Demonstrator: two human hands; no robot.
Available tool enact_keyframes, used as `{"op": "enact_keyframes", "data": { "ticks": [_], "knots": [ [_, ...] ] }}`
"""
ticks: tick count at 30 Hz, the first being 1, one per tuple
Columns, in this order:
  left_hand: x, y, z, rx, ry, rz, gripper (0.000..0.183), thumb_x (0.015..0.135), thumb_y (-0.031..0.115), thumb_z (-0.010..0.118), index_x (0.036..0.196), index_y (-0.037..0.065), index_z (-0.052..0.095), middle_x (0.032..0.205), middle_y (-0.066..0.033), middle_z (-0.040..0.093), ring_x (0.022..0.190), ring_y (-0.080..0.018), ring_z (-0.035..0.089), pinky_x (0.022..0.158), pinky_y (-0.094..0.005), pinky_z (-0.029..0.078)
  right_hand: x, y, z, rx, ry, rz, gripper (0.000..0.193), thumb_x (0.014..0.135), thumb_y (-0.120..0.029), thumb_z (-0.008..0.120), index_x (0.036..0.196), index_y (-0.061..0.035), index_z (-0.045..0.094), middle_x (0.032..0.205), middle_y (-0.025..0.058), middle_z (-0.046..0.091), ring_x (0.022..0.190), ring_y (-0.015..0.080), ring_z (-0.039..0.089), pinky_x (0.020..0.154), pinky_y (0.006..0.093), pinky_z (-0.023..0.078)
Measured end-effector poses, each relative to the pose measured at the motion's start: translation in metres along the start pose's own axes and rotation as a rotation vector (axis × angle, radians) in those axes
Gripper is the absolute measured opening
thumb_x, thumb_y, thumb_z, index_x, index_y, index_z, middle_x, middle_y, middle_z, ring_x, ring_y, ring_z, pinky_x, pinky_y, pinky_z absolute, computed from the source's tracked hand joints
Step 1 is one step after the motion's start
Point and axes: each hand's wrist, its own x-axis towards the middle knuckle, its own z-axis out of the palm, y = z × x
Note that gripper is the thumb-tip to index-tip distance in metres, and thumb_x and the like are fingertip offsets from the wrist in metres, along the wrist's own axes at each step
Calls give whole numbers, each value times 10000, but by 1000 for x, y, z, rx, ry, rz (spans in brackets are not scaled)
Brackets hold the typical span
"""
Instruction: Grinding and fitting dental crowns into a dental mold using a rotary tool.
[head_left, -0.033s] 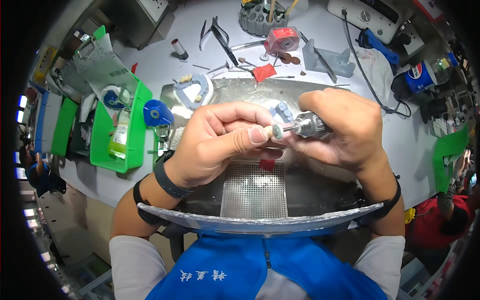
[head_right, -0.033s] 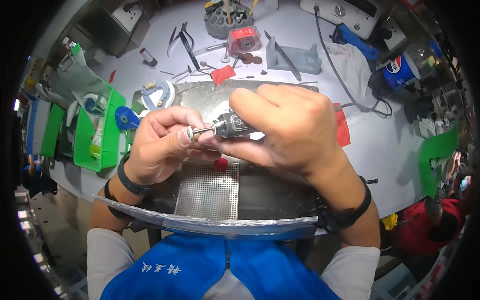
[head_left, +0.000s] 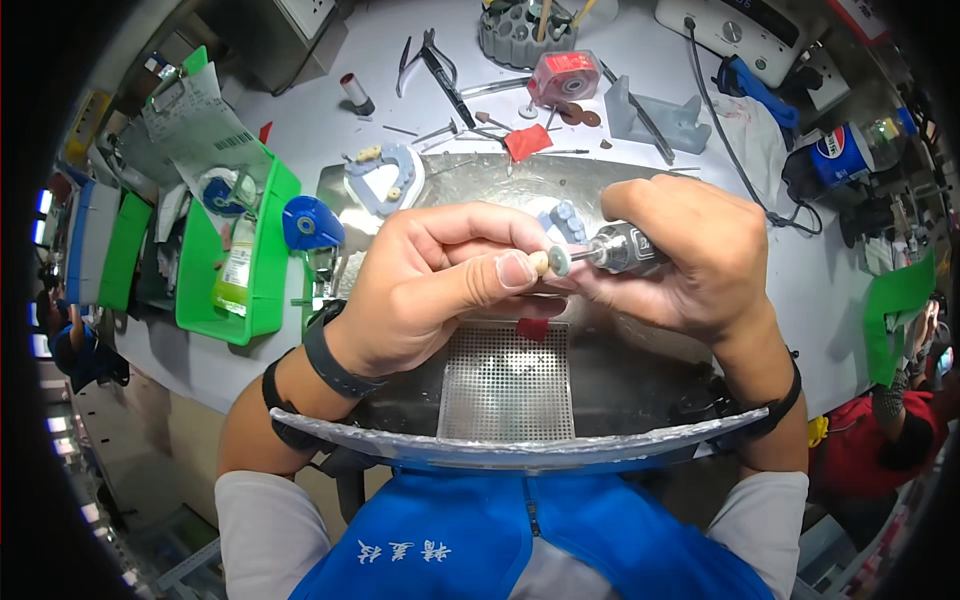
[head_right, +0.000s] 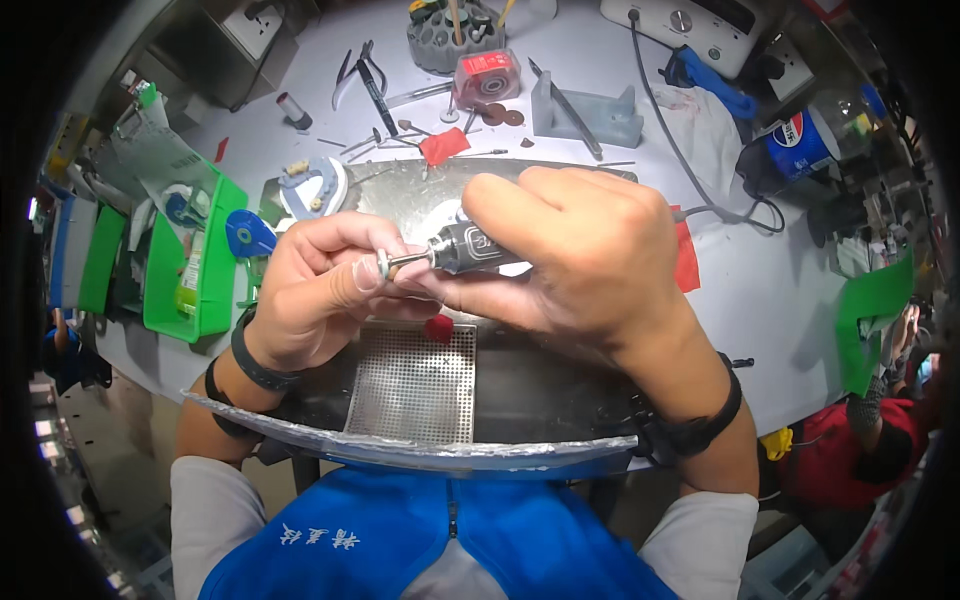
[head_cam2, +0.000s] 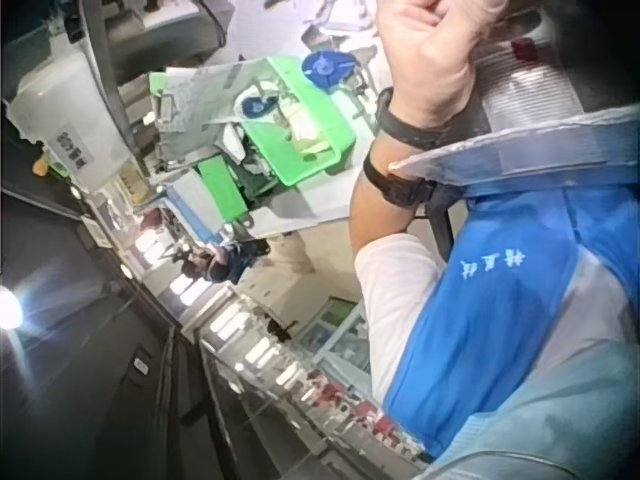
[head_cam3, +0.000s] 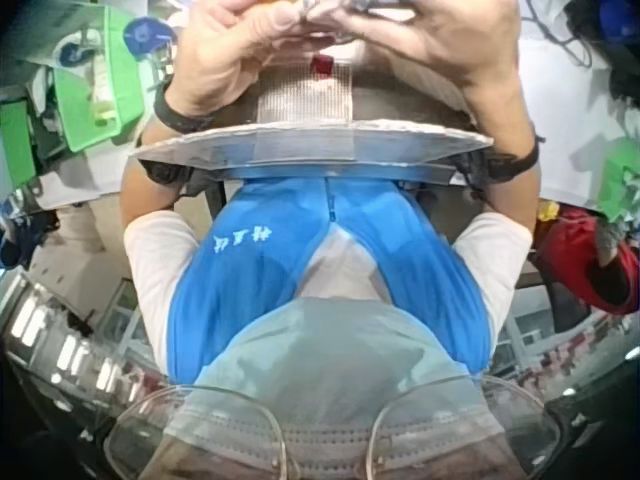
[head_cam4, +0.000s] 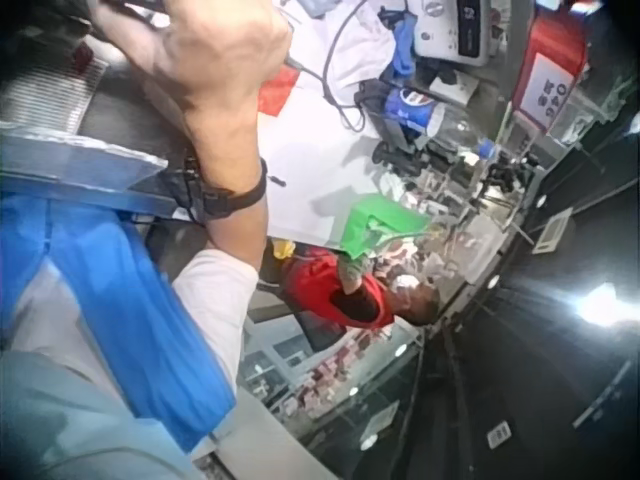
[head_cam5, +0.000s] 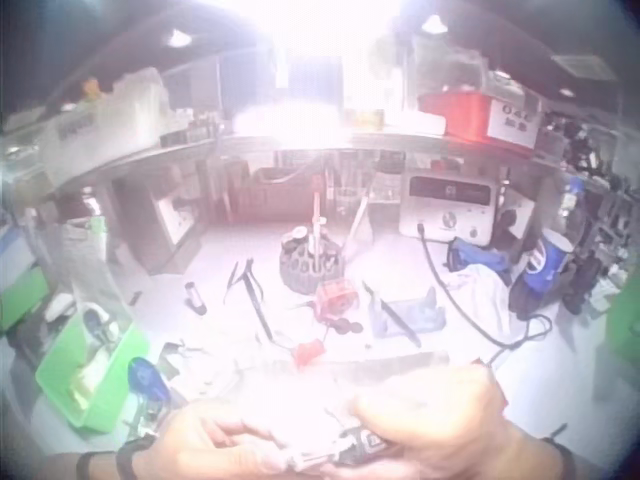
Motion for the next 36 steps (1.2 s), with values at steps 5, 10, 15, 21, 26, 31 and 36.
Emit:
{"op": "enact_keyframes", "data": {
  "ticks": [5, 10, 15, 21, 26, 31, 36],
  "knots": [
    [-1, -4, 3, 14, 49, 15, 248, 1008, 157, 680, 1144, -51, 667, 1133, -182, 724, 1074, -268, 735, 953, -423, 628, 2, 0, 2, 7, 30, 16, 418, 656, -425, 924, 773, -129, 652, 570, 11, 466, 486, 193, 511, 456, 337, 407],
    [-3, -7, 0, 20, 26, 17, 259, 1014, 158, 673, 1152, -62, 674, 1131, -187, 724, 1082, -270, 732, 974, -434, 618, 1, -2, -5, 0, -92, 29, 344, 681, -289, 887, 832, -41, 703, 634, 71, 577, 535, 230, 585, 510, 332, 450],
    [-3, -6, 0, 50, 40, 4, 258, 1024, 153, 660, 1157, -68, 669, 1134, -187, 723, 1087, -271, 729, 981, -441, 615, 0, 0, -5, -4, -103, 14, 355, 703, -323, 874, 829, -39, 703, 621, 67, 559, 528, 221, 579, 505, 330, 443],
    [-2, -6, 0, 34, 25, 1, 249, 1026, 148, 656, 1155, -64, 669, 1127, -172, 721, 1086, -265, 729, 980, -438, 616, 0, 2, -6, -7, -118, 12, 369, 714, -345, 874, 827, -36, 705, 617, 64, 557, 526, 216, 578, 502, 331, 440],
    [-2, -5, 0, 44, 26, -2, 236, 1030, 138, 648, 1152, -62, 668, 1128, -170, 720, 1089, -262, 727, 982, -440, 615, 0, 3, -4, -8, -119, 4, 391, 721, -375, 875, 823, -37, 706, 612, 61, 549, 523, 214, 575, 499, 331, 438],
    [-3, -5, 1, 50, 34, -10, 234, 1033, 135, 641, 1153, -64, 666, 1131, -177, 716, 1088, -266, 726, 986, -447, 614, 0, 3, -4, -1, -109, 0, 396, 724, -385, 878, 816, -40, 705, 601, 52, 537, 514, 209, 567, 492, 329, 431],
    [-2, -5, 0, 55, 25, -13, 236, 1038, 133, 633, 1156, -69, 661, 1128, -181, 712, 1086, -275, 726, 986, -453, 615, 4, 2, 4, 27, 3, -16, 494, 671, -451, 927, 651, -116, 565, 528, 23, 424, 445, 198, 465, 430, 339, 377]
  ]
}}
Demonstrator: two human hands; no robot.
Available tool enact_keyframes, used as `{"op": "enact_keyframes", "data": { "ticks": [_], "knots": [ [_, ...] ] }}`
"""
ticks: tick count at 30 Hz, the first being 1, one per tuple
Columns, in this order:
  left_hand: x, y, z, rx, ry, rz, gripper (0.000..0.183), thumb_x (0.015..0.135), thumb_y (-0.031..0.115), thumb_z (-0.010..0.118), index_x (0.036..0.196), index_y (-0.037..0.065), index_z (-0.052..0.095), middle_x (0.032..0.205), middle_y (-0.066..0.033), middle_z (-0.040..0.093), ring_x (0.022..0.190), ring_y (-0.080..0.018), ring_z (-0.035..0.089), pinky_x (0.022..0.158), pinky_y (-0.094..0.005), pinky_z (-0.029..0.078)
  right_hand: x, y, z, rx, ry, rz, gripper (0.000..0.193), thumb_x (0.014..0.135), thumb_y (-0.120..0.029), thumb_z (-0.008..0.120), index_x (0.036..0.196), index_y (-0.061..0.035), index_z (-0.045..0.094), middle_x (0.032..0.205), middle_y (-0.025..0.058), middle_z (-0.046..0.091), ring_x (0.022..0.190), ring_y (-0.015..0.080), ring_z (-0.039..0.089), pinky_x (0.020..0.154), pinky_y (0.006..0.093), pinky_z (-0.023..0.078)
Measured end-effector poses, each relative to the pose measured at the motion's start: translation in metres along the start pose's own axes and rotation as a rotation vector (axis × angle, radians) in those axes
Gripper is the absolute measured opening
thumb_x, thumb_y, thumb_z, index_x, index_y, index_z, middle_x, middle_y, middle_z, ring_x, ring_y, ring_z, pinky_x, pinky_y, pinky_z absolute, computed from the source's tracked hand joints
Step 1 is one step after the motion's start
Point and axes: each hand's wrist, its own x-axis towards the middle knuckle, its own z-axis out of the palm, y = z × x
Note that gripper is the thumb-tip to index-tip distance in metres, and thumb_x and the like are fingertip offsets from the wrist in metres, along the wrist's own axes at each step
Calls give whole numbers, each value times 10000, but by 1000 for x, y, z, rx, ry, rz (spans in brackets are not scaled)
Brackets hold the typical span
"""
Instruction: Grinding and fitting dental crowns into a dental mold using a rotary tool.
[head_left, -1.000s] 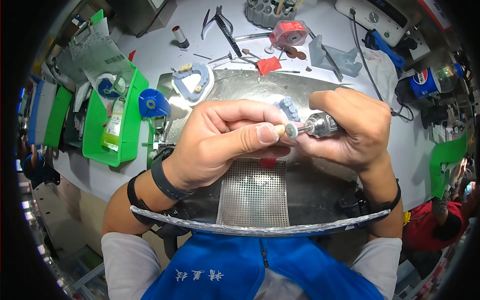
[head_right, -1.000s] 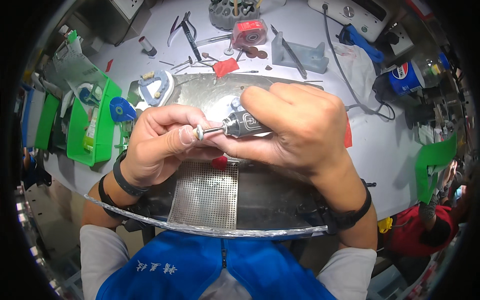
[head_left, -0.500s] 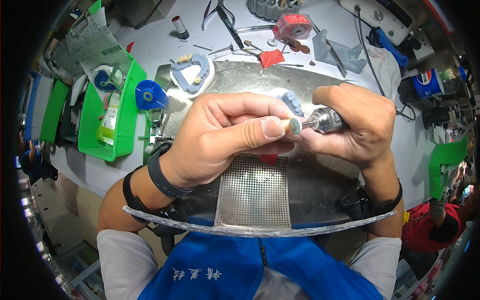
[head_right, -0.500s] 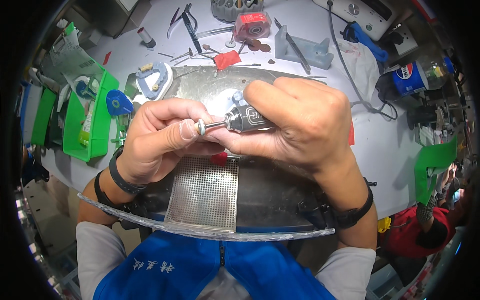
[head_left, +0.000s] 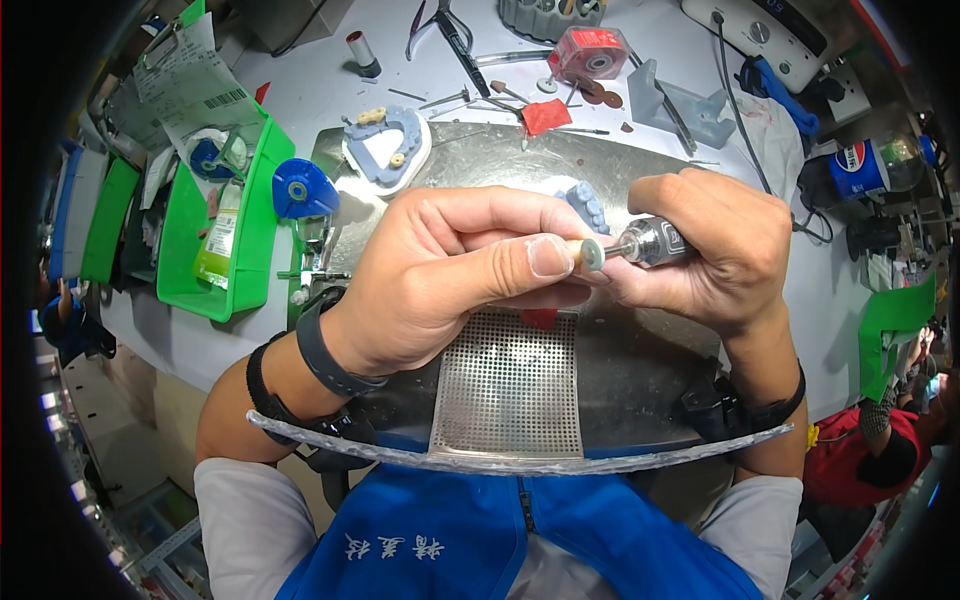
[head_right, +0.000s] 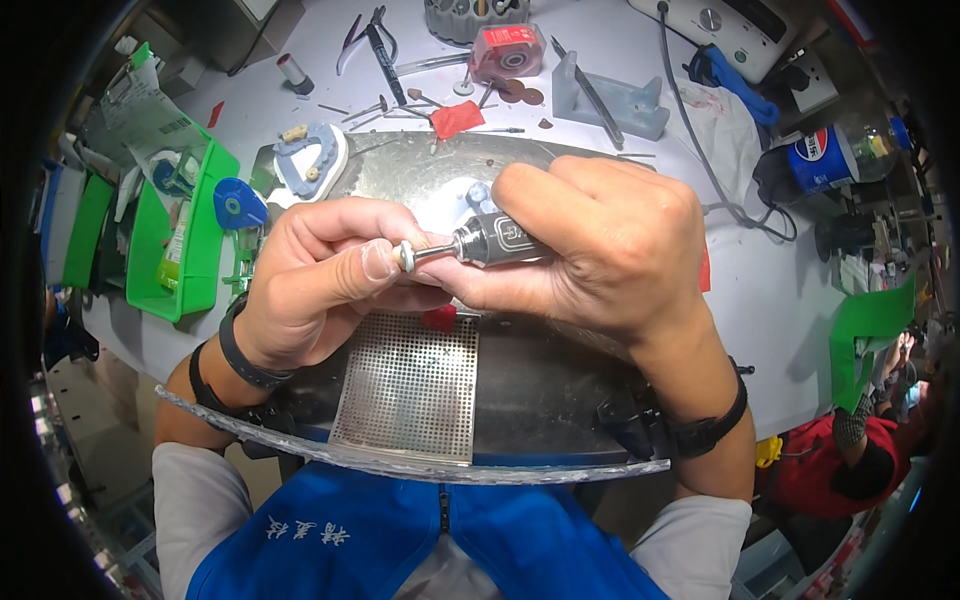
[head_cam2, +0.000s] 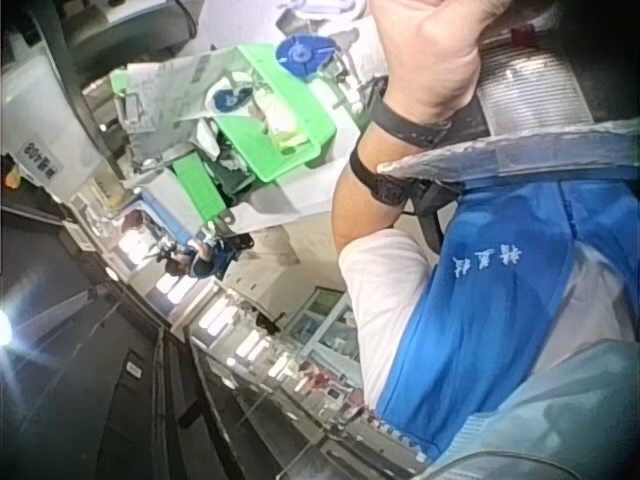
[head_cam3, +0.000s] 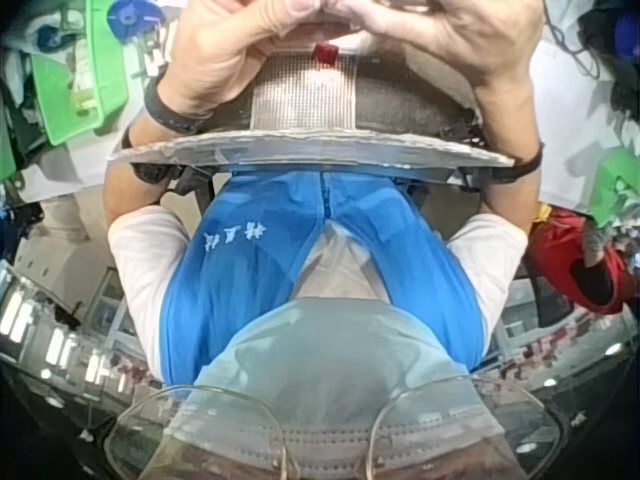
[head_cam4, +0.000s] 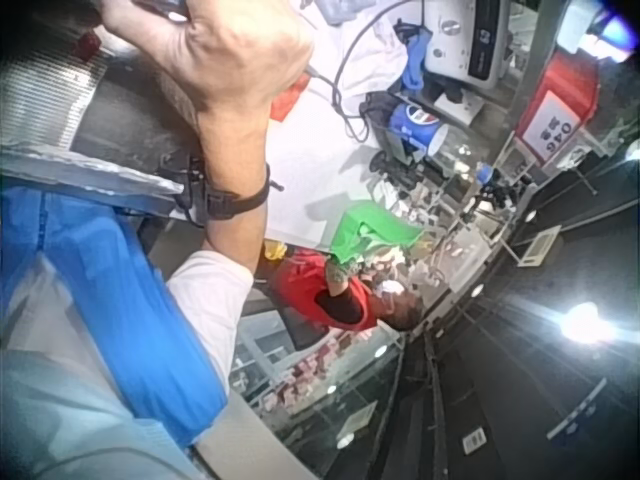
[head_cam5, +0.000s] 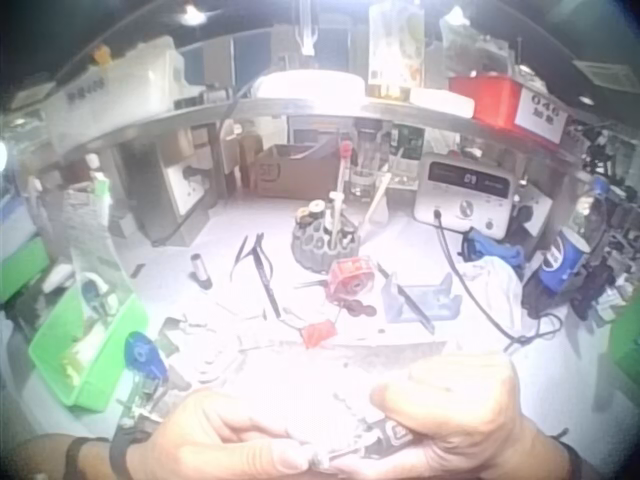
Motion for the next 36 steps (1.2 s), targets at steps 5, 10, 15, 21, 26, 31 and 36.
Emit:
{"op": "enact_keyframes", "data": {
  "ticks": [5, 10, 15, 21, 26, 31, 36],
  "knots": [
    [-1, -1, -1, -5, -9, 4, 236, 1039, 137, 633, 1156, -66, 662, 1127, -172, 712, 1087, -268, 726, 981, -445, 618, -5, 2, -7, -29, -110, 9, 401, 739, -401, 880, 810, -48, 703, 589, 43, 530, 505, 200, 562, 484, 326, 424],
    [0, -2, -1, -24, -18, 7, 236, 1040, 143, 633, 1151, -63, 664, 1126, -165, 712, 1088, -261, 725, 980, -437, 618, -4, 2, -6, -38, -120, 7, 406, 737, -404, 880, 812, -47, 704, 590, 45, 534, 506, 202, 566, 484, 328, 429],
    [-2, -4, 0, -26, -2, 12, 232, 1039, 146, 635, 1145, -58, 667, 1121, -161, 712, 1085, -256, 725, 978, -430, 620, -5, 4, -8, 2, -121, 5, 396, 739, -390, 879, 813, -42, 704, 601, 51, 559, 515, 205, 584, 492, 329, 444],
    [-1, -2, 2, -32, 9, 16, 228, 1040, 145, 635, 1141, -56, 669, 1123, -158, 712, 1084, -253, 726, 977, -426, 620, -4, 3, -7, -8, -137, 21, 397, 734, -383, 883, 820, -38, 707, 607, 56, 567, 517, 208, 588, 494, 327, 446],
    [-1, -1, 2, -33, 11, 2, 227, 1041, 145, 632, 1142, -55, 670, 1122, -155, 713, 1083, -251, 726, 979, -425, 619, -1, 2, 2, 22, -11, 0, 471, 674, -442, 927, 664, -114, 589, 528, 16, 439, 445, 189, 473, 433, 335, 384],
    [-2, 0, 3, -28, 32, -22, 235, 1041, 148, 628, 1147, -58, 668, 1122, -156, 712, 1087, -248, 724, 983, -424, 617, -4, 3, -5, -5, -92, -5, 407, 734, -397, 884, 831, -41, 713, 599, 55, 561, 510, 204, 584, 488, 323, 443],
    [-2, -2, 1, -51, 19, -21, 237, 1040, 146, 626, 1156, -56, 669, 1135, -165, 712, 1092, -257, 724, 983, -428, 617, -5, 4, -5, -25, -120, 8, 409, 736, -404, 880, 835, -42, 715, 600, 52, 564, 507, 207, 583, 490, 324, 446]
  ]
}}
